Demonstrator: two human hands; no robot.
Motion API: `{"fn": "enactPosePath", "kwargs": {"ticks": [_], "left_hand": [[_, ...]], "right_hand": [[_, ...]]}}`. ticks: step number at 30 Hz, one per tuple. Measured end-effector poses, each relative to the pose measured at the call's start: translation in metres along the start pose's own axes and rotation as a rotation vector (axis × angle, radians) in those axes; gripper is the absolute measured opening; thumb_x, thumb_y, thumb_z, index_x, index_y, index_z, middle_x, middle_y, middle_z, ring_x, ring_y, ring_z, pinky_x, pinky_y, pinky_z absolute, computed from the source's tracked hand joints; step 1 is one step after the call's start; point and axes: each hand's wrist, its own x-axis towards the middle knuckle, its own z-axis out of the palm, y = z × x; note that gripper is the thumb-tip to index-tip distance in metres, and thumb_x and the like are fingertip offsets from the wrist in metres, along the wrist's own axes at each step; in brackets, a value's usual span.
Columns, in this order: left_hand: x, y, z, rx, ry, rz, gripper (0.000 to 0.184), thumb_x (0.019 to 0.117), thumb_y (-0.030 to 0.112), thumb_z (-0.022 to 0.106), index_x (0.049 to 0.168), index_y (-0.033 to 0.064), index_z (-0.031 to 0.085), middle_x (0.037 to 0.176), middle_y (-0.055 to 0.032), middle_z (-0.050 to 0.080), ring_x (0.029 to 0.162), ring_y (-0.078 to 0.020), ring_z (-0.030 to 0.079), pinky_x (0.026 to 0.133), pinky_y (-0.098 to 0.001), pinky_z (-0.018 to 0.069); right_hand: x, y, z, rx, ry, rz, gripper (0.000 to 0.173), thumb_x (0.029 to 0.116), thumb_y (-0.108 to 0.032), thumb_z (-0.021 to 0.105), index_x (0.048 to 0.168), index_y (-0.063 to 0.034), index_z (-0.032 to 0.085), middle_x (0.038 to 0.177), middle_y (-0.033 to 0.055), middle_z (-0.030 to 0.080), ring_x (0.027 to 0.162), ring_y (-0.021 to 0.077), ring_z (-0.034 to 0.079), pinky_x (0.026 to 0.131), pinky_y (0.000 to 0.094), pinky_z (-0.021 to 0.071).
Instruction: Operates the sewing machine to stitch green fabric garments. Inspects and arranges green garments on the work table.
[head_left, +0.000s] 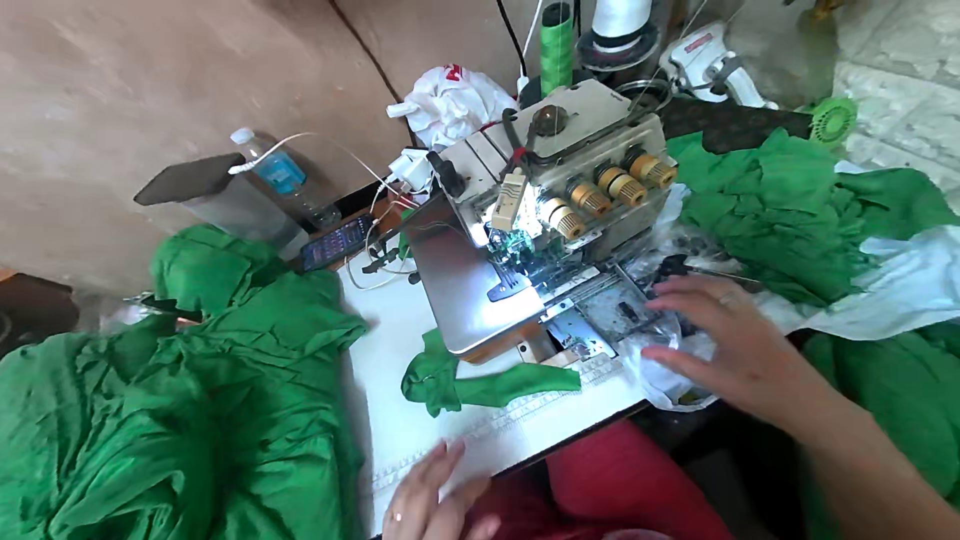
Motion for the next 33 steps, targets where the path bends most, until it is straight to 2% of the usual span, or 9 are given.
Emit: {"fn": "enactPosePath", "kwargs": {"ticks": [3, 5, 8, 11, 16, 21, 24, 28, 33], "left_hand": [[0.06, 0.003, -0.001, 0.124, 0.064, 0.179, 0.038, 0.1048, 0.042, 0.054, 0.127, 0.0132, 0.067, 0.145, -0.0153, 0.058, 0.144, -0.0283, 0.045, 0.118, -0.0457, 0.0351], [0.099, -0.002, -0.001, 0.146, 0.093, 0.253, 0.045, 0.1064, 0.042, 0.05, 0.134, 0.0091, 0.063, 0.146, -0.0159, 0.057, 0.142, -0.0277, 0.048, 0.115, -0.0448, 0.0397], [0.154, -0.014, -0.001, 0.199, 0.11, 0.241, 0.043, 0.1053, 0.028, 0.047, 0.132, -0.0013, 0.065, 0.14, -0.0203, 0.062, 0.133, -0.0373, 0.056, 0.109, -0.0531, 0.0459], [0.193, -0.031, 0.002, 0.176, 0.056, 0.202, 0.043, 0.1058, 0.023, 0.046, 0.136, -0.0025, 0.063, 0.145, -0.0193, 0.058, 0.14, -0.0357, 0.051, 0.114, -0.0538, 0.0404], [0.209, -0.043, 0.011, 0.301, -0.021, 0.173, 0.055, 0.1081, 0.038, 0.03, 0.144, 0.0079, 0.06, 0.151, -0.0094, 0.056, 0.146, -0.0287, 0.045, 0.118, -0.0552, 0.034], [0.199, -0.029, 0.015, 0.505, 0.061, -0.002, 0.064, 0.1068, 0.044, 0.029, 0.148, 0.0002, 0.053, 0.153, -0.0188, 0.051, 0.143, -0.0377, 0.047, 0.114, -0.0596, 0.0362], [0.199, -0.025, 0.016, 0.533, 0.083, -0.023, 0.063, 0.106, 0.043, 0.032, 0.146, -0.0009, 0.054, 0.151, -0.0211, 0.052, 0.14, -0.0414, 0.049, 0.109, -0.0615, 0.0398], [0.203, -0.023, 0.015, 0.544, 0.142, 0.009, 0.058, 0.1037, 0.04, 0.038, 0.141, 0.0014, 0.059, 0.145, -0.0219, 0.058, 0.129, -0.0457, 0.056, 0.097, -0.0646, 0.0456], [0.212, -0.031, 0.018, 0.317, 0.227, 0.177, 0.031, 0.0962, 0.021, 0.056, 0.112, -0.0035, 0.068, 0.119, -0.0235, 0.065, 0.116, -0.0414, 0.062, 0.094, -0.0574, 0.0512]], "right_hand": [[-0.008, -0.011, 0.019, -0.031, -0.042, -0.02, 0.059, 0.0844, -0.058, 0.071, 0.115, -0.007, 0.069, 0.137, 0.0201, 0.062, 0.133, 0.0439, 0.053, 0.103, 0.0632, 0.0462], [-0.01, -0.016, 0.034, -0.067, -0.01, 0.014, 0.058, 0.0825, -0.059, 0.072, 0.106, -0.0059, 0.067, 0.139, 0.0206, 0.061, 0.134, 0.0445, 0.052, 0.104, 0.0635, 0.045], [-0.008, -0.022, 0.053, -0.1, 0.084, 0.077, 0.058, 0.0793, -0.058, 0.074, 0.098, -0.004, 0.065, 0.138, 0.023, 0.061, 0.132, 0.0465, 0.054, 0.103, 0.065, 0.0439], [-0.004, -0.026, 0.064, -0.105, 0.147, 0.116, 0.057, 0.0768, -0.053, 0.079, 0.097, -0.0026, 0.062, 0.138, 0.026, 0.06, 0.132, 0.0486, 0.053, 0.102, 0.0658, 0.0436], [0.0, -0.024, 0.067, -0.145, 0.134, 0.143, 0.057, 0.073, -0.05, 0.082, 0.101, -0.0035, 0.065, 0.141, 0.0251, 0.058, 0.13, 0.0472, 0.055, 0.1, 0.0644, 0.045], [-0.003, -0.019, 0.068, -0.123, 0.118, 0.129, 0.057, 0.0775, -0.054, 0.077, 0.105, -0.0054, 0.065, 0.141, 0.0218, 0.059, 0.129, 0.0446, 0.057, 0.099, 0.0641, 0.045], [-0.004, -0.017, 0.071, -0.135, 0.133, 0.131, 0.046, 0.0793, -0.042, 0.076, 0.106, -0.0054, 0.066, 0.141, 0.0208, 0.06, 0.128, 0.0445, 0.057, 0.097, 0.0642, 0.0452], [-0.001, -0.017, 0.075, -0.167, 0.169, 0.156, 0.048, 0.0789, -0.046, 0.074, 0.105, -0.0063, 0.066, 0.141, 0.0215, 0.059, 0.128, 0.0464, 0.056, 0.096, 0.0642, 0.0454], [0.005, -0.02, 0.077, -0.18, 0.158, 0.202, 0.052, 0.0696, -0.039, 0.081, 0.104, -0.0033, 0.064, 0.146, 0.0274, 0.053, 0.127, 0.0506, 0.056, 0.095, 0.064, 0.0475]]}}
